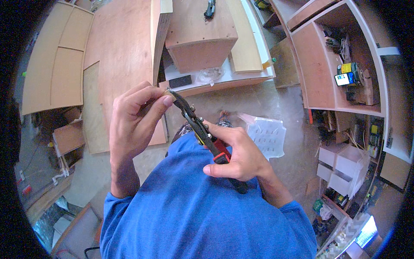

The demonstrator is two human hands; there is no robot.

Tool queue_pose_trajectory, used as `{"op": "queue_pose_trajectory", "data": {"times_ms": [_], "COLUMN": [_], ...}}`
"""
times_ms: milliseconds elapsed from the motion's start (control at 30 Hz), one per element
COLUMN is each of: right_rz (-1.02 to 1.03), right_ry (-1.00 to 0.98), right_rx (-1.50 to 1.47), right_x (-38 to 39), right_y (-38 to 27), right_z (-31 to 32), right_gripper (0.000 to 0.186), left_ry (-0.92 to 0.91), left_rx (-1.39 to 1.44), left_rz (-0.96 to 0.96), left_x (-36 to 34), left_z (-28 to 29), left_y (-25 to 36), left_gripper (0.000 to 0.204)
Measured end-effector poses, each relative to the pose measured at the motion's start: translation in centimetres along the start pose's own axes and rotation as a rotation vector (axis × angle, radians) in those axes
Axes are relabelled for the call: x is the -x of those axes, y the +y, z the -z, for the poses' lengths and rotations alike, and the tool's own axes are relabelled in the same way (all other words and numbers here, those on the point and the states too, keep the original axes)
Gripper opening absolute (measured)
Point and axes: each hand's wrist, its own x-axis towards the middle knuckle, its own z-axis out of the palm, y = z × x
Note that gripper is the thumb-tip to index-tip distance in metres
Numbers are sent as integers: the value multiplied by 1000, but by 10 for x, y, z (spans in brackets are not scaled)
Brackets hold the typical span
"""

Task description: The person applies thin wooden edge banding to the edges of a large curved plywood panel. They measure, cut, and press the banding into place, using pliers to trim excess and a clamp to hold sections while working.

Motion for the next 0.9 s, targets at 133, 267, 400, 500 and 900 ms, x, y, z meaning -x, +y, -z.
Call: {"op": "queue_pose_trajectory", "data": {"times_ms": [133, 267, 400, 500, 900], "right_rz": [-4, 5, 19, 22, 132], "right_ry": [-8, -1, 19, 40, 144], "right_rx": [48, 78, 85, 71, 140], "right_x": [7, 13, 17, 20, 26], "right_y": [-1, -2, 2, 7, 16], "right_z": [5, 10, 15, 16, 21], "right_gripper": [97, 96, 95, 94, 74], "left_ry": [-1, -12, -1, -23, -10], "left_rx": [-14, -45, -51, -55, -81], "left_rz": [-6, 6, 7, 46, 6], "left_x": [1, 1, -2, -3, -5], "left_z": [-5, -10, -18, -22, -36], "left_y": [7, 15, 22, 25, 31], "left_gripper": [16, 16, 16, 13, 14]}}
